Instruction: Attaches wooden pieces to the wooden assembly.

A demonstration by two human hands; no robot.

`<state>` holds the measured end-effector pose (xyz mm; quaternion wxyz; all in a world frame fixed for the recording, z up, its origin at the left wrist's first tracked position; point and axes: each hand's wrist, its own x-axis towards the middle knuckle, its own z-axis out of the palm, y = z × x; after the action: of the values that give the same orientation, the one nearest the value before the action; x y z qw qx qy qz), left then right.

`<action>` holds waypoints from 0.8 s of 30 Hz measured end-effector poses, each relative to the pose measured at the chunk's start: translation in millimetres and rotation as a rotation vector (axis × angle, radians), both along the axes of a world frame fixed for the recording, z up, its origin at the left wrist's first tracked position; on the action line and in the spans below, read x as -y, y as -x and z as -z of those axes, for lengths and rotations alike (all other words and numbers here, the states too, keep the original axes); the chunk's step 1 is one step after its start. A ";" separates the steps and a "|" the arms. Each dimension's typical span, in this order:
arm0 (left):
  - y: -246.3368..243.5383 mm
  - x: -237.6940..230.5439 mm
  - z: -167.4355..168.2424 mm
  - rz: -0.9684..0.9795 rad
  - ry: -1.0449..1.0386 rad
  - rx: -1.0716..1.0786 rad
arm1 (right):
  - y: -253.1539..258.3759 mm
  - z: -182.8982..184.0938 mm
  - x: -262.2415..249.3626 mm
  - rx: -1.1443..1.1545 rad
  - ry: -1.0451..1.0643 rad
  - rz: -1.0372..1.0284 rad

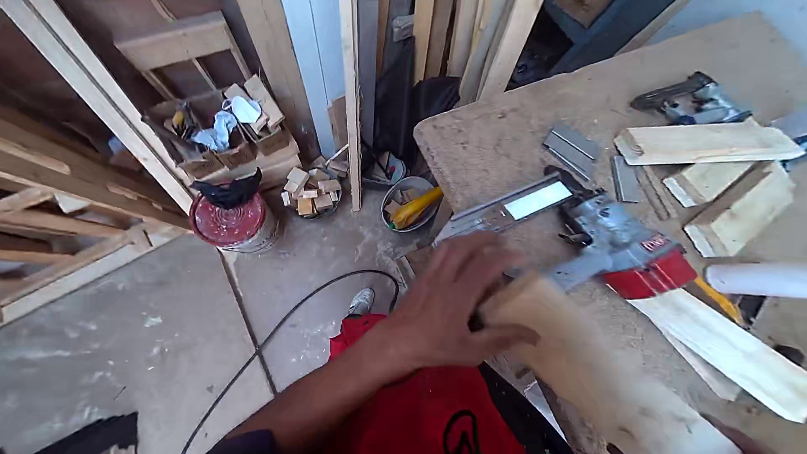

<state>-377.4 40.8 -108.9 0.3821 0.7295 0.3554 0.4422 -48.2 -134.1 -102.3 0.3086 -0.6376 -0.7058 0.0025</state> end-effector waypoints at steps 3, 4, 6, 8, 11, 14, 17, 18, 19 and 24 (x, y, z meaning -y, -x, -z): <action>72.4 -36.9 15.6 0.290 0.379 0.134 | 23.3 -25.4 -66.1 0.151 0.140 -0.325; 97.2 -44.3 30.5 0.386 0.414 0.194 | 53.3 -32.5 -90.9 0.184 0.158 -0.393; 147.8 -48.8 65.9 0.410 0.529 0.269 | 109.4 -32.0 -133.2 0.242 0.166 -0.433; 195.6 -36.9 108.4 0.248 0.773 0.335 | 148.7 -20.8 -159.0 0.278 0.115 -0.429; 257.6 0.6 186.5 -0.091 1.103 0.419 | 163.6 -6.1 -172.4 0.250 0.097 -0.401; 293.2 42.3 262.9 -0.367 1.247 0.536 | 147.2 1.4 -164.0 0.277 0.175 -0.356; 295.5 52.1 341.1 -0.675 1.306 0.450 | 124.6 -1.1 -143.0 0.316 0.236 -0.276; 291.5 42.6 363.4 -0.760 1.313 0.278 | 114.5 -0.2 -132.9 0.335 0.232 -0.235; 286.6 28.0 384.8 -0.805 1.315 0.039 | 104.2 1.2 -120.4 0.356 0.228 -0.187; 222.4 -90.3 410.2 -0.573 1.271 -0.618 | 74.5 -6.3 -65.4 0.461 0.351 0.043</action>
<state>-599.8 131.1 -519.0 0.4819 0.3393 0.8078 0.0100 -122.7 -68.7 -95.9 0.0249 -0.6797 -0.7326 -0.0268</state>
